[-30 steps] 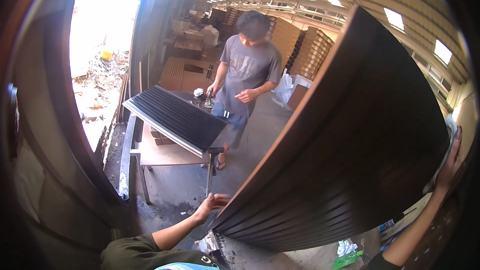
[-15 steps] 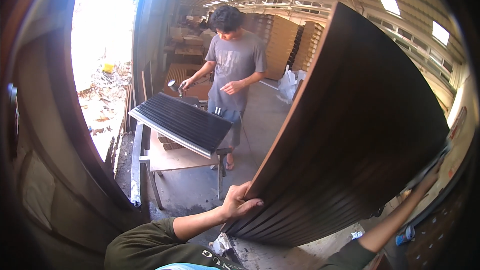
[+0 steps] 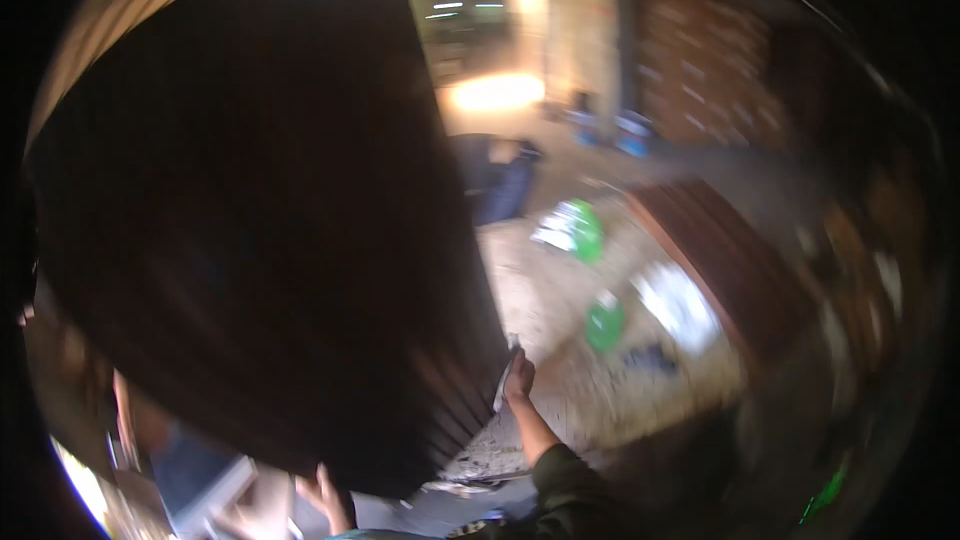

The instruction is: The person wipes a slatted wood panel with a cloth, applies liquid from a plastic bottle to the panel, continues cleaning, and then lifts and carries the panel away.

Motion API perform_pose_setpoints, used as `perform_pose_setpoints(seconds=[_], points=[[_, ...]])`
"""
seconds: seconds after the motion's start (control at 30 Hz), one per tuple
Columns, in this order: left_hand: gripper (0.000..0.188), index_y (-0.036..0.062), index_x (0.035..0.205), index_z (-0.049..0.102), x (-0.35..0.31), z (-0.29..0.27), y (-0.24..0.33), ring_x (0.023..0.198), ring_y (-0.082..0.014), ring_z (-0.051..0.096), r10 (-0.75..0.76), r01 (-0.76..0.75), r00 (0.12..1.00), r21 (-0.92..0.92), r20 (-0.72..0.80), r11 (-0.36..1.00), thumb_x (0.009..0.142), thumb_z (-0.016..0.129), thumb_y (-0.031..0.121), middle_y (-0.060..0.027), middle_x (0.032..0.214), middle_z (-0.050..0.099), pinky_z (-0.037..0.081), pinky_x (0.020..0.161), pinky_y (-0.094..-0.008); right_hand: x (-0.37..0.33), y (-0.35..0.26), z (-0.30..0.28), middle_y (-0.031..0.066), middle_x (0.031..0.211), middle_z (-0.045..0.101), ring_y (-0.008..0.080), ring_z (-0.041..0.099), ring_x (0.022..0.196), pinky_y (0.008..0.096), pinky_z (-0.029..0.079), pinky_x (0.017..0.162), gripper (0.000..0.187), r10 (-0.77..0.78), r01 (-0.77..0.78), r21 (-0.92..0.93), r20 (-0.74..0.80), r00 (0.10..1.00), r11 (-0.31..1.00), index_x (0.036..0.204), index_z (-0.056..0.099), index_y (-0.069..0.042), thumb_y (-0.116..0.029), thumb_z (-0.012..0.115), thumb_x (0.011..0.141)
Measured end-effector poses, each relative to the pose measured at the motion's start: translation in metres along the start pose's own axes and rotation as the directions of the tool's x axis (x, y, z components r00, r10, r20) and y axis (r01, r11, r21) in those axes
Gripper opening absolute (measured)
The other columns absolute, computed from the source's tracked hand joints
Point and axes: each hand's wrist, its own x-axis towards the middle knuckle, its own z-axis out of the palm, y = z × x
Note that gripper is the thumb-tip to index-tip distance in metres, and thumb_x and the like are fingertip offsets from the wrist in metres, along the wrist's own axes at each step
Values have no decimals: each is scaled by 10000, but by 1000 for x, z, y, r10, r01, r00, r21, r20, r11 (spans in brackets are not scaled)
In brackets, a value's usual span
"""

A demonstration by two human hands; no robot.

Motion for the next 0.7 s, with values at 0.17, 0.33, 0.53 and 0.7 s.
perform_pose_setpoints(seconds=[0.17,0.33,0.53,0.7], points=[[454,-35,1201,472,16,-1,39,880,-187,563,-182,205,931,-41,316,978,829,646,158,-127,1008,596,470,789,-323,-88,-80,-193,299,750,569,468,540,735,500,377,648,570,77,-166,-328,-268,960,930,755,572,57,-412,316,956],[471,-6,1246,444,-21,50,34,915,-157,544,-275,394,701,-36,658,919,874,630,214,-97,1034,588,447,806,-298,-136,-57,-326,200,674,547,273,528,654,431,370,598,497,49,-185,-225,-501,864,957,779,553,41,-377,355,963],[396,4,1173,502,-85,175,132,815,-115,555,-358,501,247,197,900,843,859,646,198,-70,939,613,440,708,-228,-139,-152,-400,155,1231,528,226,466,1141,327,337,995,445,454,-472,97,-491,743,876,1276,482,5,-304,324,998],[377,-35,1148,539,-213,275,148,878,-170,607,-27,197,154,-3,988,980,863,648,188,-102,961,654,476,806,-300,-151,-68,-504,175,1224,535,235,497,1111,330,369,964,458,324,-392,31,-623,712,920,1265,487,19,-327,378,984]])
